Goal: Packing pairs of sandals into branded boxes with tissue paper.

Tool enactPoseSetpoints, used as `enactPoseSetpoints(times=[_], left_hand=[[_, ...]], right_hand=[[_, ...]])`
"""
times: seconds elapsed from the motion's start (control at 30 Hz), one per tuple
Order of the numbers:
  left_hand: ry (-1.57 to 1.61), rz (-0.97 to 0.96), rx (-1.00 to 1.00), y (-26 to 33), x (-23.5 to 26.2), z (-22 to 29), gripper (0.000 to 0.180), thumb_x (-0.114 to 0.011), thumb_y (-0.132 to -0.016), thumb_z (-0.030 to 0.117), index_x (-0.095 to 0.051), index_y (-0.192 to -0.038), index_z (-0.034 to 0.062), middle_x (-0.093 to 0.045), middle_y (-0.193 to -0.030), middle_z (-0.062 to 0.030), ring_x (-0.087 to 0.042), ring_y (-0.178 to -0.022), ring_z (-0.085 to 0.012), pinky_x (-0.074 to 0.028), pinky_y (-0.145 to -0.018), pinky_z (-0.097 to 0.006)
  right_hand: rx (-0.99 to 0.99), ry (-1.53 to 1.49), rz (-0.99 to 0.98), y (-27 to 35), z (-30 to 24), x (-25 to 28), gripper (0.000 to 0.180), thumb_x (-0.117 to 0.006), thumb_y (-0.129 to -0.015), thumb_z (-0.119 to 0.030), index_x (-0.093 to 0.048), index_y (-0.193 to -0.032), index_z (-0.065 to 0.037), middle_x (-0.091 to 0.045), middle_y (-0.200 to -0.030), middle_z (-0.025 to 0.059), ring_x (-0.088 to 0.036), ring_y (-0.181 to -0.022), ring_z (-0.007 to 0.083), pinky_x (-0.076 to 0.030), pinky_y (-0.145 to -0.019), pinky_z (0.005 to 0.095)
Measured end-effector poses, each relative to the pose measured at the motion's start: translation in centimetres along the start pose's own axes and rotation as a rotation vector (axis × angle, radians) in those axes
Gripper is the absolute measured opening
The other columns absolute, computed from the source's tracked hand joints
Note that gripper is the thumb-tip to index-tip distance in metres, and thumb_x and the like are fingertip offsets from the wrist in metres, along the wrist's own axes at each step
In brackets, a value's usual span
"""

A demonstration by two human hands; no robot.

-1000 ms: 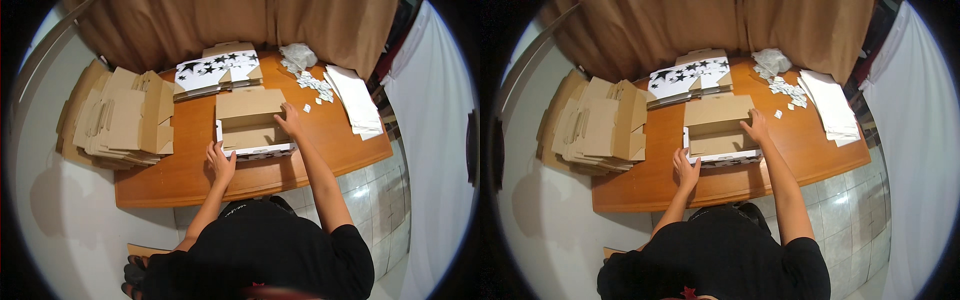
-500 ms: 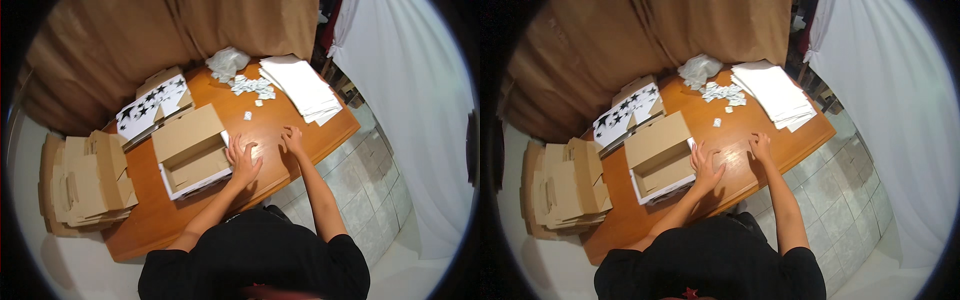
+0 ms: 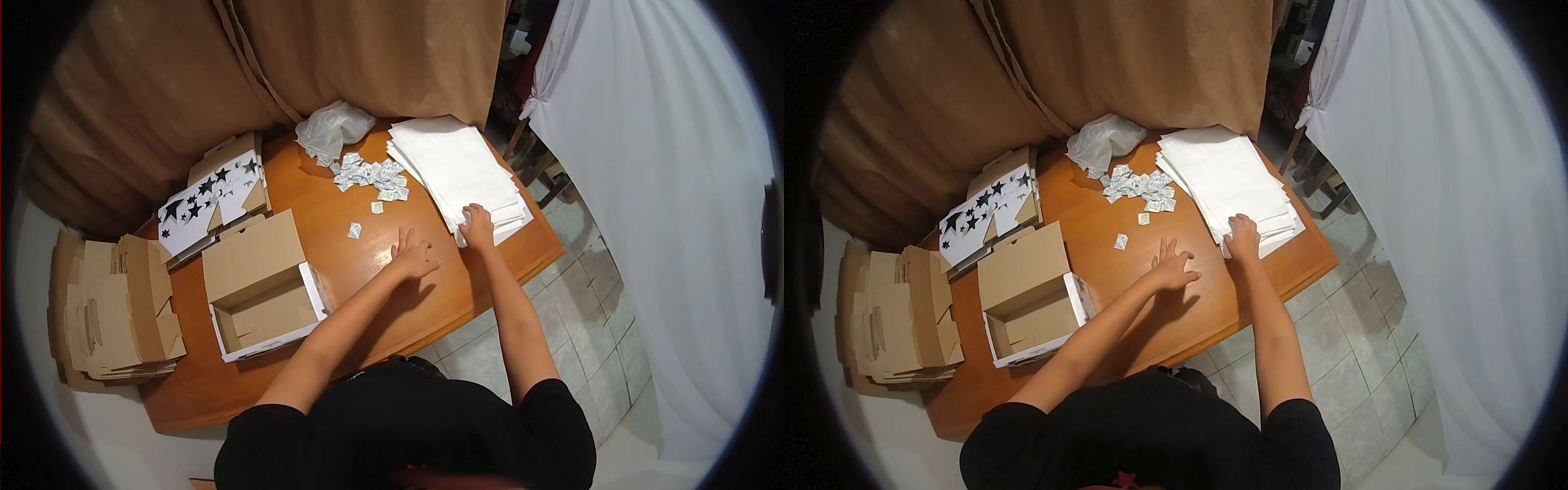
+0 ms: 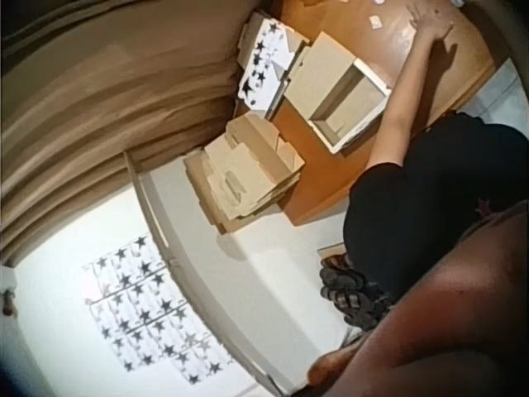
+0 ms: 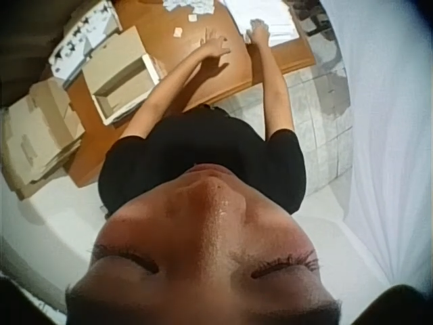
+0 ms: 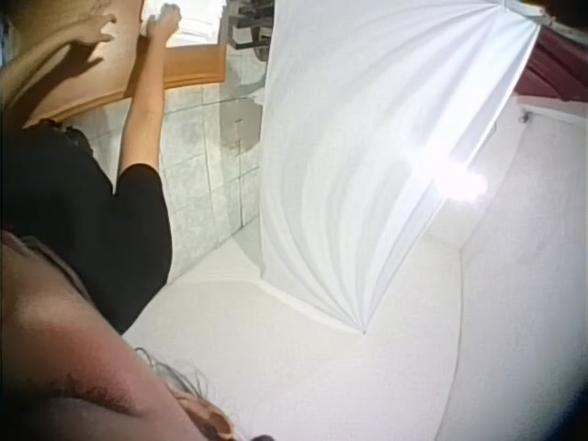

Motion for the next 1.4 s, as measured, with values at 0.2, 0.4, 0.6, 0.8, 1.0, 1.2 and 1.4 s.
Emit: enactPoseSetpoints(times=[0.2, 0.4, 0.6, 0.8, 1.0, 1.2, 1.4], left_hand=[[0.040, -0.034, -0.012, -5.1, 0.0, 0.5, 0.068, -0.061, -0.073, 0.050, -0.045, -0.126, 0.0103, -0.015, -0.144, -0.0228, 0.005, -0.136, -0.0394, -0.016, -0.100, -0.064], [0.127, 0.130, -0.177, -10.2, -1.0, -0.7, 0.056, -0.063, -0.075, 0.043, -0.053, -0.116, 0.0068, -0.044, -0.126, -0.0225, -0.031, -0.125, -0.0383, -0.028, -0.101, -0.047], [0.912, 0.014, -0.073, -10.4, 0.1, 0.1, 0.039, -0.064, -0.081, 0.032, -0.058, -0.103, 0.0008, -0.060, -0.097, -0.0137, -0.061, -0.088, -0.0239, -0.050, -0.071, -0.030], [1.511, -0.197, 0.233, -6.8, 3.1, 0.1, 0.072, -0.055, -0.081, 0.054, -0.034, -0.127, 0.0022, -0.048, -0.117, -0.0131, -0.053, -0.101, -0.0210, -0.048, -0.077, -0.045], [1.150, 0.150, 0.049, -3.6, 4.3, -4.8, 0.022, -0.056, -0.084, 0.009, -0.059, -0.103, -0.0032, -0.061, -0.091, -0.0096, -0.060, -0.077, -0.0175, -0.049, -0.063, -0.029], [1.055, 0.386, -0.019, 8.8, 9.9, -7.3, 0.021, -0.056, -0.086, 0.012, -0.060, -0.101, -0.0021, -0.062, -0.090, -0.0053, -0.057, -0.076, -0.0109, -0.047, -0.067, -0.025], [1.038, 0.667, 0.050, 21.6, 12.0, -15.4, 0.027, -0.057, -0.085, 0.006, -0.054, -0.109, -0.0051, -0.061, -0.099, -0.0092, -0.059, -0.085, -0.0132, -0.048, -0.075, -0.026]], right_hand=[[0.162, 0.218, -0.045, -1.7, 1.0, -0.4, 0.022, -0.068, -0.070, -0.015, -0.063, -0.091, -0.010, -0.058, -0.104, 0.0049, -0.050, -0.106, 0.0243, -0.034, -0.093, 0.0517], [0.268, 0.171, 0.107, -2.1, 1.1, 0.2, 0.010, -0.067, -0.073, -0.018, -0.063, -0.078, -0.010, -0.061, -0.085, 0.0040, -0.054, -0.095, 0.0228, -0.034, -0.092, 0.0499], [0.227, 0.015, 0.200, -1.9, -0.5, 1.6, 0.009, -0.064, -0.075, -0.017, -0.059, -0.077, -0.010, -0.060, -0.083, 0.0043, -0.054, -0.089, 0.0237, -0.033, -0.092, 0.0476], [0.277, -0.157, 0.160, 2.1, -9.0, 4.2, 0.010, -0.062, -0.075, -0.018, -0.056, -0.079, -0.011, -0.058, -0.084, 0.0023, -0.054, -0.090, 0.0227, -0.025, -0.095, 0.0552], [0.362, -0.243, -0.076, 7.4, -16.4, 4.0, 0.014, -0.063, -0.076, -0.024, -0.057, -0.082, -0.012, -0.057, -0.091, 0.0018, -0.051, -0.095, 0.0227, -0.022, -0.097, 0.0581], [0.312, -0.412, 0.009, 7.6, -20.2, 5.1, 0.022, -0.064, -0.077, -0.024, -0.060, -0.095, -0.011, -0.049, -0.112, 0.0111, -0.043, -0.106, 0.0302, -0.028, -0.095, 0.0494], [0.331, -0.545, -0.128, 7.8, -25.3, 4.0, 0.028, -0.062, -0.078, -0.022, -0.057, -0.102, -0.007, -0.046, -0.114, 0.0177, -0.041, -0.105, 0.0349, -0.034, -0.091, 0.0445]])
Point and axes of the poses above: each hand's wrist, its own y-axis away from the middle knuckle, its own x-axis out of the back of the hand, z = x × y, the point moved 3 cm from there along -y, towards the middle knuckle
